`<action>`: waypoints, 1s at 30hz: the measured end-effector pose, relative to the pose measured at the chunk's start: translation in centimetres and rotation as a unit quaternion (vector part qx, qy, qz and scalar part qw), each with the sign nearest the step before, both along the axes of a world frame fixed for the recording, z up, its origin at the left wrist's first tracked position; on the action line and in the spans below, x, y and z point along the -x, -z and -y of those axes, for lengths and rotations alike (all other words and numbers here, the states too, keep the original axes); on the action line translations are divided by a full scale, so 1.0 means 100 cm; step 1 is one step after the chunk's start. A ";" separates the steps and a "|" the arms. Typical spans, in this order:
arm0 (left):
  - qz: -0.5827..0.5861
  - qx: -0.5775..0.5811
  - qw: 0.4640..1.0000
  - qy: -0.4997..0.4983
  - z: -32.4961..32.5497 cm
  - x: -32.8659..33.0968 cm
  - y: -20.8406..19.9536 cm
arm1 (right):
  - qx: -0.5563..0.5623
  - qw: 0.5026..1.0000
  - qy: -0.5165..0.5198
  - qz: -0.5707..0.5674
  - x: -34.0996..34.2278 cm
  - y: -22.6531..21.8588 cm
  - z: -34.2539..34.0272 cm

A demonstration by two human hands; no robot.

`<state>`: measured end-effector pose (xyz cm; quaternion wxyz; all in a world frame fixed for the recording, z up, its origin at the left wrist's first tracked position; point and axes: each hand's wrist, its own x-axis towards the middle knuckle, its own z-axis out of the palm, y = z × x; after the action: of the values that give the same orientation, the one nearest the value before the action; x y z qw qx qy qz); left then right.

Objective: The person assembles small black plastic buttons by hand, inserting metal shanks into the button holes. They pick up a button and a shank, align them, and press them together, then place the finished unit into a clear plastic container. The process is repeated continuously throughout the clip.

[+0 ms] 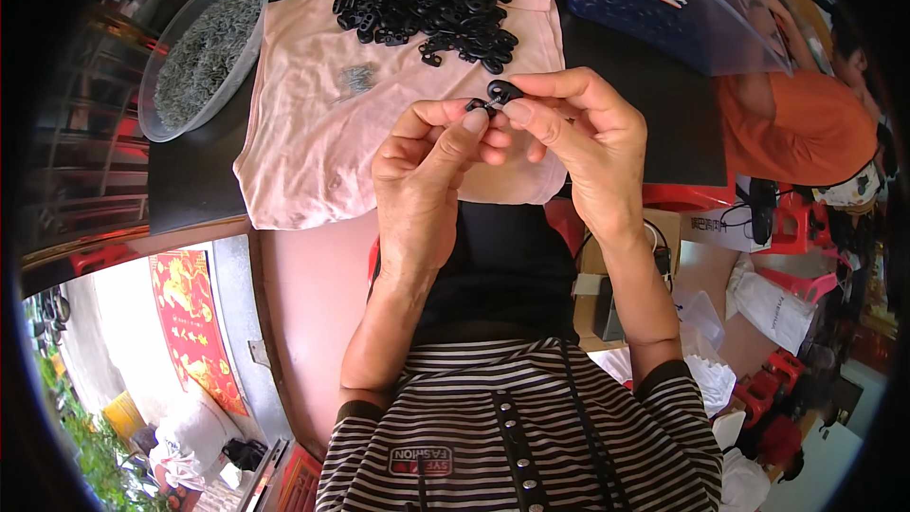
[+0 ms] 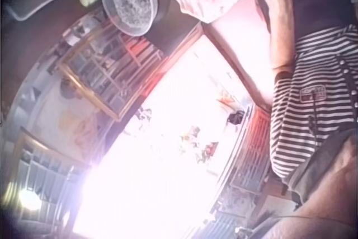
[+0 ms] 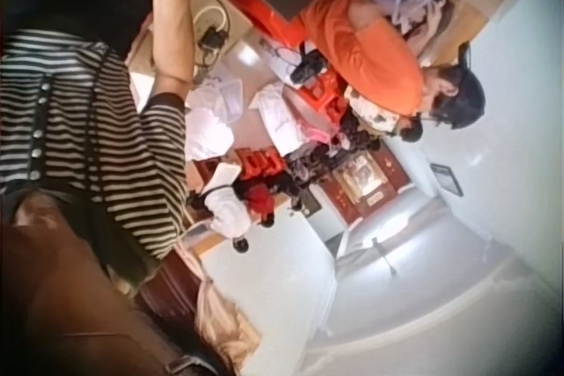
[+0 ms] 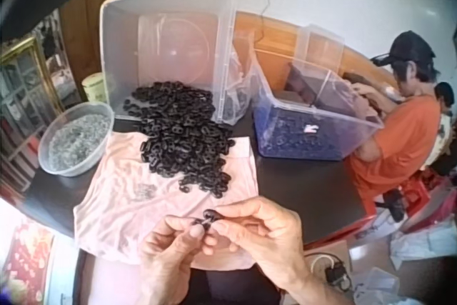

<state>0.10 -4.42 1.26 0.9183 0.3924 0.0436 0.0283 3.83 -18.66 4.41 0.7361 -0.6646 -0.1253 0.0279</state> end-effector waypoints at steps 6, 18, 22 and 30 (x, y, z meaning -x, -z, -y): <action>-0.004 0.009 1.000 -0.002 0.001 0.001 0.000 | -0.031 0.999 0.007 0.009 -0.002 0.001 0.003; 0.007 0.005 1.000 -0.017 0.003 0.002 0.001 | -0.023 1.000 0.007 0.006 0.001 0.003 -0.004; 0.002 -0.002 1.000 -0.029 0.003 0.002 -0.001 | -0.045 0.999 0.003 0.000 -0.001 0.008 -0.004; 0.010 0.010 0.999 -0.034 0.002 0.001 -0.001 | -0.094 0.994 -0.029 -0.047 -0.005 0.008 -0.004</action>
<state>-0.01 -4.60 1.32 0.9209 0.3815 0.0484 0.0633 4.32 -18.26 3.63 0.7994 -0.5863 -0.1119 0.0683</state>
